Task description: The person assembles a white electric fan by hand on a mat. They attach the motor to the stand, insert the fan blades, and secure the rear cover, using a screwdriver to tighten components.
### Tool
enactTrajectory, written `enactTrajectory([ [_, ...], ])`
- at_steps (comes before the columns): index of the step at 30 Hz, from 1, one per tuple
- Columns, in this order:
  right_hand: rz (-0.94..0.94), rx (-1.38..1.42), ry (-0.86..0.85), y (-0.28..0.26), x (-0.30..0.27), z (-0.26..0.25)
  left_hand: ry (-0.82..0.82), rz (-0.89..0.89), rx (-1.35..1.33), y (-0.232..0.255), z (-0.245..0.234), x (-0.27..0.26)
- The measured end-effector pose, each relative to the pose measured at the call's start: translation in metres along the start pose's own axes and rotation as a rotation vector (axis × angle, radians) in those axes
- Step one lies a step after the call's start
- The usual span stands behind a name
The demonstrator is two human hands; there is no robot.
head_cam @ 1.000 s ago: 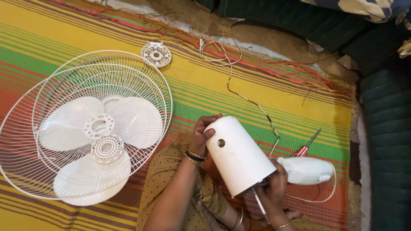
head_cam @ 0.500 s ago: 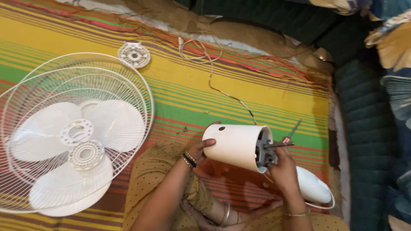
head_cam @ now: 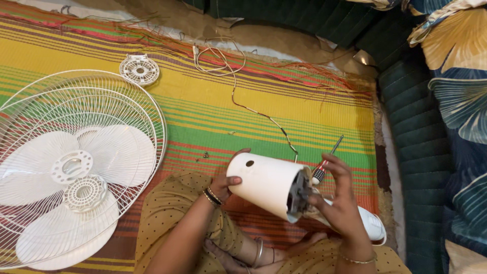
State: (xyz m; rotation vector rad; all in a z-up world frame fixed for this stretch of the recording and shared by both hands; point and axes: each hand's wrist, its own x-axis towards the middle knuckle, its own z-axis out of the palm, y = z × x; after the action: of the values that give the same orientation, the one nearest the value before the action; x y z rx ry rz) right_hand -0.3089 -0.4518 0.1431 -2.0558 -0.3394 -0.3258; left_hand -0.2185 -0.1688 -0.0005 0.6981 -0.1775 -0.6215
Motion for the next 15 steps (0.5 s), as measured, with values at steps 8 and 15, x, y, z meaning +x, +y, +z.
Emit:
enactTrajectory([
  [8,-0.029,0.961,0.440,0.005,-0.077,0.059,-0.183,0.103,0.133,0.004,0.014,-0.016],
  [15,0.076,1.294,0.516,-0.009,-0.069,-0.019,-0.237,0.256,0.326,-0.015,0.045,-0.025],
])
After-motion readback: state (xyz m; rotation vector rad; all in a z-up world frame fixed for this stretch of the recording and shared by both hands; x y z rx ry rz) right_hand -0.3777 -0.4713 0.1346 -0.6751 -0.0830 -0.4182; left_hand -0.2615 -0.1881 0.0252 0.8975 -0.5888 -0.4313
